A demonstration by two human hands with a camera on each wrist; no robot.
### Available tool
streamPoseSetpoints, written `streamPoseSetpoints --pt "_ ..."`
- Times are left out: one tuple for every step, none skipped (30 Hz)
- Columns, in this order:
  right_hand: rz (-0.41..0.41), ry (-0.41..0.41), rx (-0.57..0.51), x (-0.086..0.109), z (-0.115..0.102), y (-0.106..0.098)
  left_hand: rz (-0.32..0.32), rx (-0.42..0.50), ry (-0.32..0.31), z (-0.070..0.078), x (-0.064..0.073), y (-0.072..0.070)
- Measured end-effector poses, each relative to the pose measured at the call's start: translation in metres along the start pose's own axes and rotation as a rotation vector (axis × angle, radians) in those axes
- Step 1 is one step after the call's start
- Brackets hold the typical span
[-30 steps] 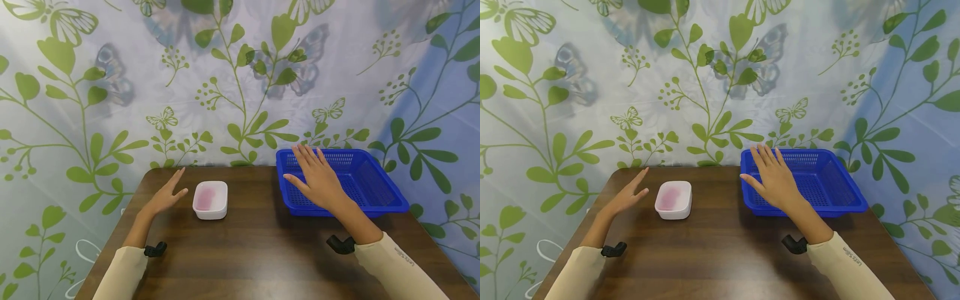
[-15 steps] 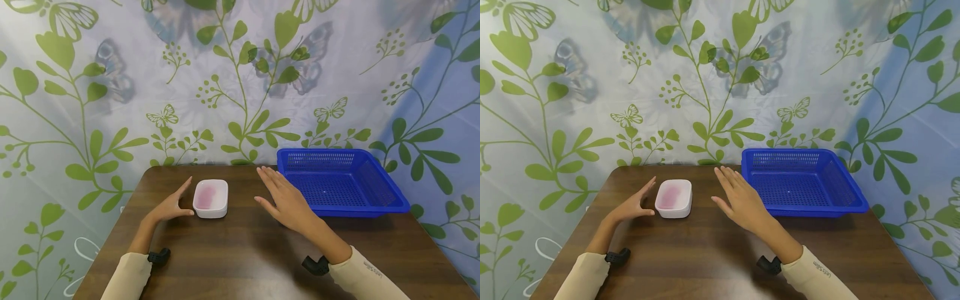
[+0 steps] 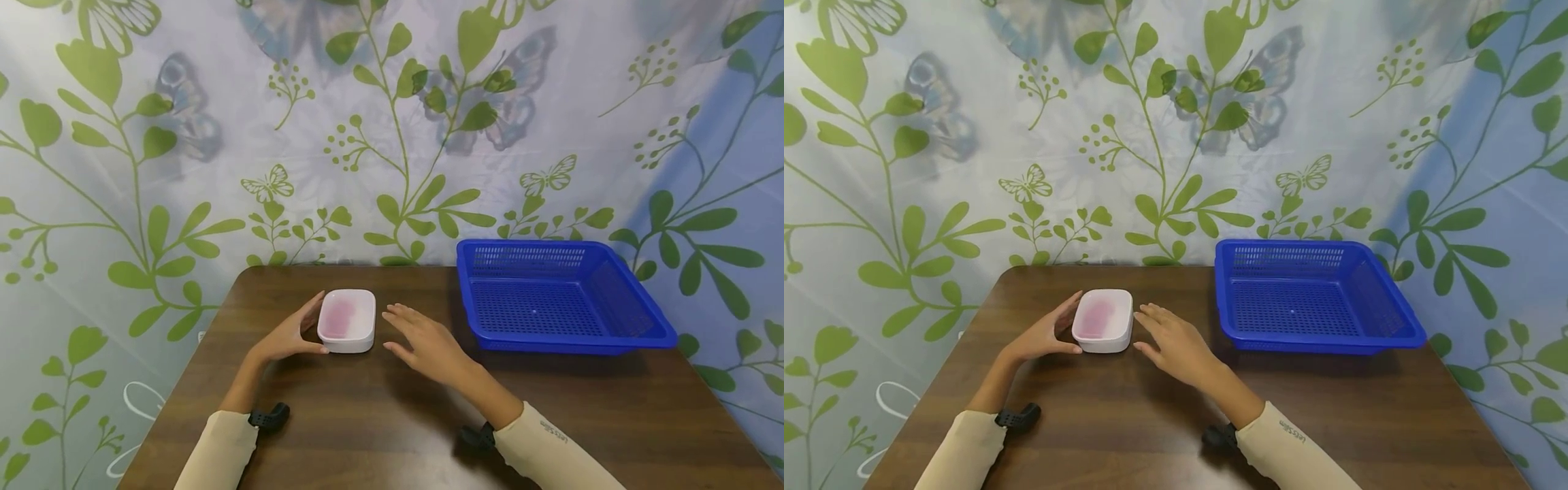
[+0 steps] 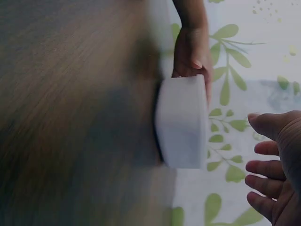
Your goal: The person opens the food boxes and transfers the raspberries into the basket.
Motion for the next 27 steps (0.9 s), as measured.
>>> streamPoseSetpoints --pt "-0.005 -0.001 -0.011 -0.002 0.000 0.005 -0.004 0.013 -0.004 0.000 -0.001 0.000" --pt "-0.010 -0.004 -0.025 -0.004 0.001 0.009 -0.009 0.025 -0.008 0.000 -0.002 0.001" --pt "-0.015 -0.006 -0.039 -0.005 0.002 0.014 -0.013 0.036 -0.013 0.000 -0.003 0.001" --pt "-0.019 -0.006 -0.050 -0.007 0.002 0.019 -0.016 0.045 -0.021 0.000 -0.003 0.001" --pt "-0.021 -0.006 -0.060 -0.008 0.003 0.023 -0.017 0.050 -0.027 0.000 -0.004 0.002" --pt "-0.021 -0.007 -0.070 -0.010 0.003 0.027 -0.017 0.053 -0.032 -0.001 -0.005 0.002" --pt "-0.019 -0.007 -0.084 -0.011 0.004 0.031 -0.017 0.055 -0.036 -0.001 -0.005 0.003" --pt "-0.017 -0.009 -0.093 -0.013 0.004 0.035 -0.017 0.057 -0.035 -0.002 -0.006 0.003" --pt "-0.014 -0.011 -0.099 -0.014 0.004 0.038 -0.018 0.057 -0.029 -0.002 -0.006 0.003" --pt "-0.009 -0.015 -0.104 -0.016 0.004 0.040 -0.018 0.058 -0.023 -0.003 -0.006 0.004" --pt "-0.005 -0.020 -0.107 -0.018 0.004 0.043 -0.017 0.061 -0.016 -0.003 -0.007 0.004" --pt "0.001 -0.026 -0.111 -0.020 0.003 0.045 -0.019 0.065 -0.007 -0.004 -0.007 0.004" --pt "0.001 -0.029 -0.109 -0.021 0.003 0.047 -0.021 0.070 -0.001 -0.004 -0.008 0.004" --pt "-0.001 -0.033 -0.105 -0.022 0.003 0.048 -0.023 0.073 0.005 -0.005 -0.009 0.005" --pt "-0.001 -0.034 -0.105 -0.023 0.002 0.050 -0.023 0.078 0.010 -0.007 -0.009 0.005" --pt "-0.002 -0.034 -0.109 -0.024 0.002 0.051 -0.023 0.084 0.013 -0.008 -0.010 0.006" --pt "-0.007 -0.032 -0.111 -0.025 0.002 0.053 -0.022 0.085 0.015 -0.009 -0.010 0.006" --pt "-0.011 -0.028 -0.115 -0.025 0.001 0.055 -0.020 0.085 0.016 -0.011 -0.011 0.006" --pt "-0.017 -0.024 -0.119 -0.025 0.001 0.057 -0.019 0.084 0.014 -0.012 -0.011 0.007" --pt "-0.022 -0.018 -0.123 -0.025 0.001 0.058 -0.019 0.082 0.014 -0.013 -0.011 0.007" --pt "-0.026 -0.012 -0.125 -0.025 0.001 0.060 -0.019 0.082 0.014 -0.013 -0.011 0.008" --pt "-0.029 -0.008 -0.125 -0.025 0.001 0.062 -0.020 0.080 0.013 -0.014 -0.011 0.008" --pt "-0.033 -0.006 -0.119 -0.025 0.002 0.063 -0.021 0.078 0.012 -0.015 -0.011 0.008" --pt "-0.032 -0.005 -0.116 -0.025 0.001 0.063 -0.020 0.082 0.012 -0.015 -0.011 0.008" --pt "-0.030 -0.008 -0.105 -0.025 0.001 0.064 -0.020 0.087 0.013 -0.015 -0.012 0.008" --pt "-0.026 -0.010 -0.100 -0.025 0.000 0.064 -0.018 0.091 0.015 -0.015 -0.012 0.008" --pt "-0.020 -0.014 -0.096 -0.026 0.000 0.063 -0.016 0.096 0.016 -0.016 -0.012 0.008"
Point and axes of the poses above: each hand's wrist, its own x-axis away from the middle knuckle, its own y-axis out of the palm, z = x × y, the point moved 4 cm from there along -x, towards the middle knuckle, and after that the axes turned 4 degrees about -y, right-handed, at the moved point
